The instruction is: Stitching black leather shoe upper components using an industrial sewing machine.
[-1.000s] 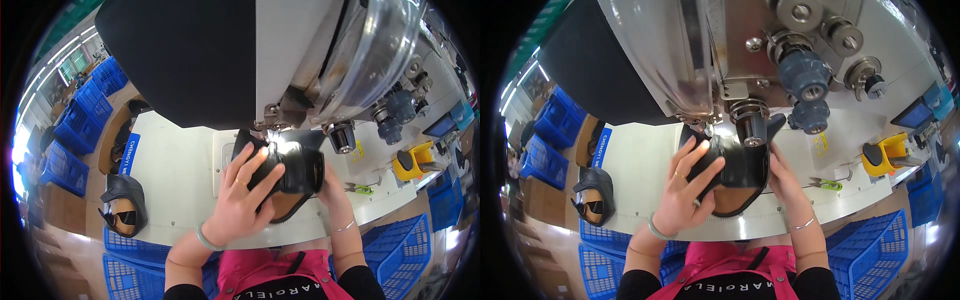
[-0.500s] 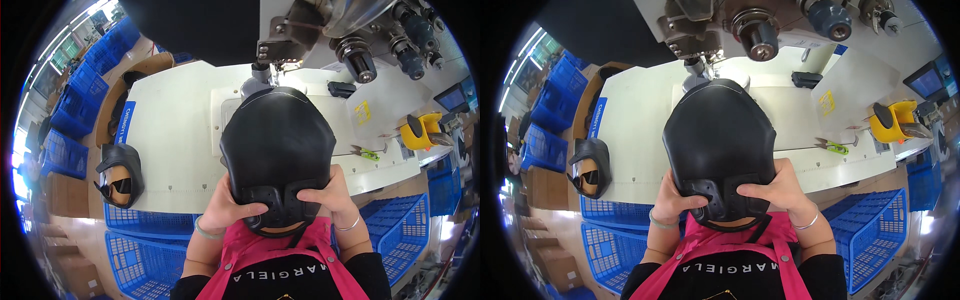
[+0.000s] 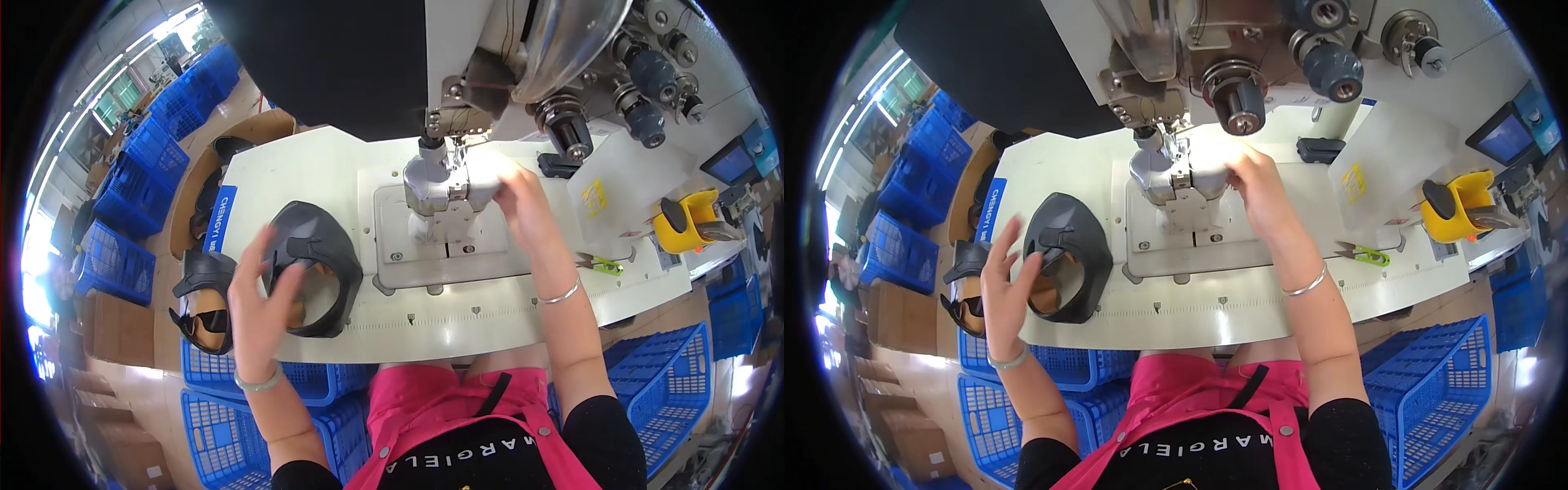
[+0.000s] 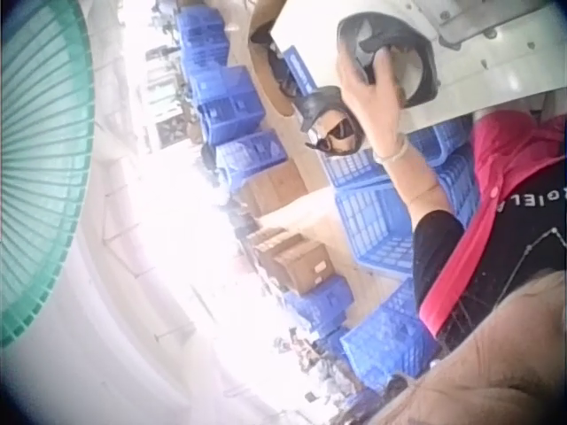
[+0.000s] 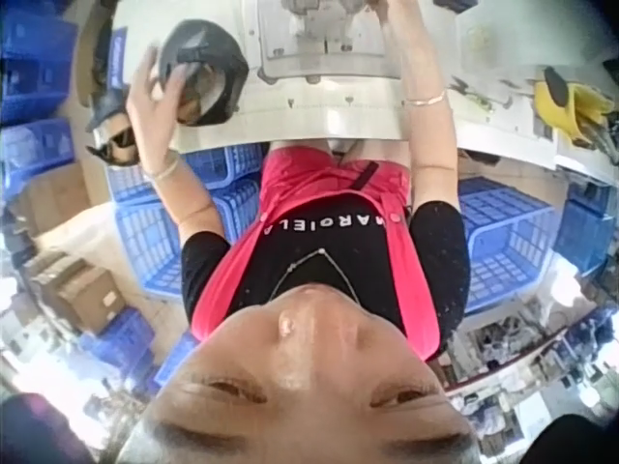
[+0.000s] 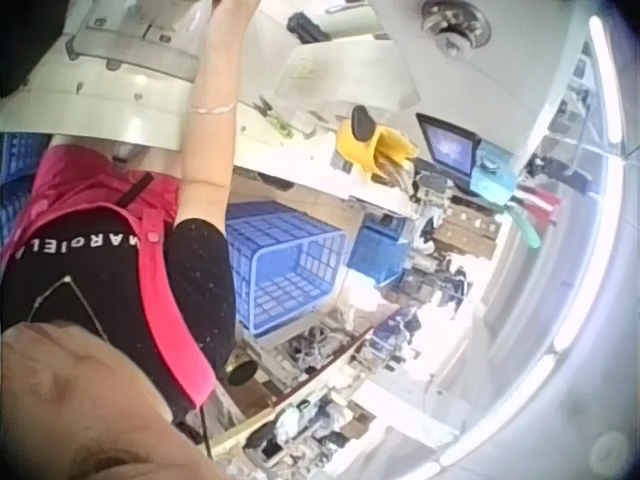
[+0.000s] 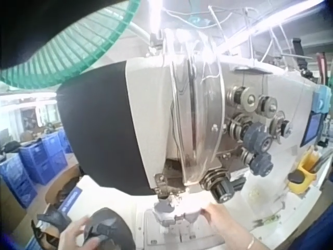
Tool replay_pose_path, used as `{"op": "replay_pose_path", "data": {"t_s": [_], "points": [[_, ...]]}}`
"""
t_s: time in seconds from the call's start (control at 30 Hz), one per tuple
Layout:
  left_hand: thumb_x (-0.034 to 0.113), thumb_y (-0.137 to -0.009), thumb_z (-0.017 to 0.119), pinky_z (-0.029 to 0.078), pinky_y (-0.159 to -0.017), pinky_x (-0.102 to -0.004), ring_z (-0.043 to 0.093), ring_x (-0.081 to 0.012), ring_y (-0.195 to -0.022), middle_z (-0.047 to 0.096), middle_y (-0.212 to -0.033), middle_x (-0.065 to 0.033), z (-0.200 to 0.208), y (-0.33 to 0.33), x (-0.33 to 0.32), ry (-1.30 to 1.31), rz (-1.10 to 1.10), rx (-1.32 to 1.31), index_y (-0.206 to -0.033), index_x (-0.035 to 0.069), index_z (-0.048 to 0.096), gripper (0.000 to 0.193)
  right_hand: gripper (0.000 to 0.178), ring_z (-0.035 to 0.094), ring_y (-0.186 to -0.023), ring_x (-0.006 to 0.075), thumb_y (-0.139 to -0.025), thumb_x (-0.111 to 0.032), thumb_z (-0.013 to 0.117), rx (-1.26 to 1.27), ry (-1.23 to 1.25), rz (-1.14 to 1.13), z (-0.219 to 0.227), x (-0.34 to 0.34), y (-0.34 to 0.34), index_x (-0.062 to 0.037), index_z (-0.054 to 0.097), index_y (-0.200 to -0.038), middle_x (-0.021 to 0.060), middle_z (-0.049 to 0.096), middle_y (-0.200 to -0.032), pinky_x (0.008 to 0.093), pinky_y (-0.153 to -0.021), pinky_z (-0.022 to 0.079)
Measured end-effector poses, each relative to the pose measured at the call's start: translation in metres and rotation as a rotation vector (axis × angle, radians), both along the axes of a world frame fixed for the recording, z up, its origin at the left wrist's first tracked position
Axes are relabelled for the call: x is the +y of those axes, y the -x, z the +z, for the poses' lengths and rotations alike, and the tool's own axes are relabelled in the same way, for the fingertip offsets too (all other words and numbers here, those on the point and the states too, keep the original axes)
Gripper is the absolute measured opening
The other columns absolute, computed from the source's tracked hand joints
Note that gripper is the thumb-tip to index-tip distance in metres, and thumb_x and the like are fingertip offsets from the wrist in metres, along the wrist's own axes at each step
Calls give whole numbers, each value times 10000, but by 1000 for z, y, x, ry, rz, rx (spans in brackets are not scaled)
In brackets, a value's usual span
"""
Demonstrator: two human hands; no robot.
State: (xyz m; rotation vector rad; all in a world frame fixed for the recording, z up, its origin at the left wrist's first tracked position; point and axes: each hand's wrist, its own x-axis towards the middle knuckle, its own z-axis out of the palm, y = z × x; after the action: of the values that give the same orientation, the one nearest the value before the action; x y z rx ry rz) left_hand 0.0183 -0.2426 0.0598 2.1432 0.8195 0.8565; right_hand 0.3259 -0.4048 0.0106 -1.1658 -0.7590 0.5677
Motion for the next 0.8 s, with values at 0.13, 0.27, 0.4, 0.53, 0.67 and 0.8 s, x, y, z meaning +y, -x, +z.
{"op": "replay_pose_path", "data": {"t_s": [0.13,0.27,0.4,0.53,0.67,0.8], "points": [[166,-752,774,429,-1013,-415,521,-381,-1204,534,-1319,-193,30,-88,-24,-283,-465,-17,-1365,20,474,697,419,577,-1111,243,-947,-168,378,561,-305,-16,-20,-24,-16,3,511,-1306,116,594,-1245,434,-982,455],[261,-793,761,461,-972,-402,564,-380,-1132,546,-1275,-213,27,-139,-15,-281,-558,151,-1315,-46,472,671,417,583,-1106,215,-951,-219,463,387,47,-97,-45,-58,-18,1,522,-1300,110,596,-1249,405,-912,488],[236,-805,752,475,-930,-402,598,-360,-1070,572,-1202,-217,23,-120,6,-38,-574,61,-1295,-54,474,634,370,606,-1042,197,-923,-179,533,123,238,-199,-45,-95,6,3,574,-1242,82,635,-1170,338,-879,483],[176,-773,767,484,-890,-402,616,-329,-1003,624,-1044,-158,2,-54,20,-324,-143,52,-1260,-31,507,590,293,620,-968,168,-867,-87,581,-222,382,-259,-53,-119,36,-7,633,-1144,73,667,-1063,293,-808,486],[190,-716,784,441,-832,-418,572,-324,-963,617,-952,-130,-7,17,-27,-373,32,396,-976,23,593,363,268,640,-954,247,-795,-16,601,-638,290,-317,-49,-118,77,-11,656,-1058,105,676,-1010,336,-804,509],[107,-699,729,382,-848,-468,543,-328,-907,588,-863,-110,-63,48,-50,-574,-40,484,-855,59,567,229,388,630,-992,336,-760,-18,623,-1094,-6,-53,-31,-86,141,-21,610,-1147,125,652,-1121,417,-916,494]]}}
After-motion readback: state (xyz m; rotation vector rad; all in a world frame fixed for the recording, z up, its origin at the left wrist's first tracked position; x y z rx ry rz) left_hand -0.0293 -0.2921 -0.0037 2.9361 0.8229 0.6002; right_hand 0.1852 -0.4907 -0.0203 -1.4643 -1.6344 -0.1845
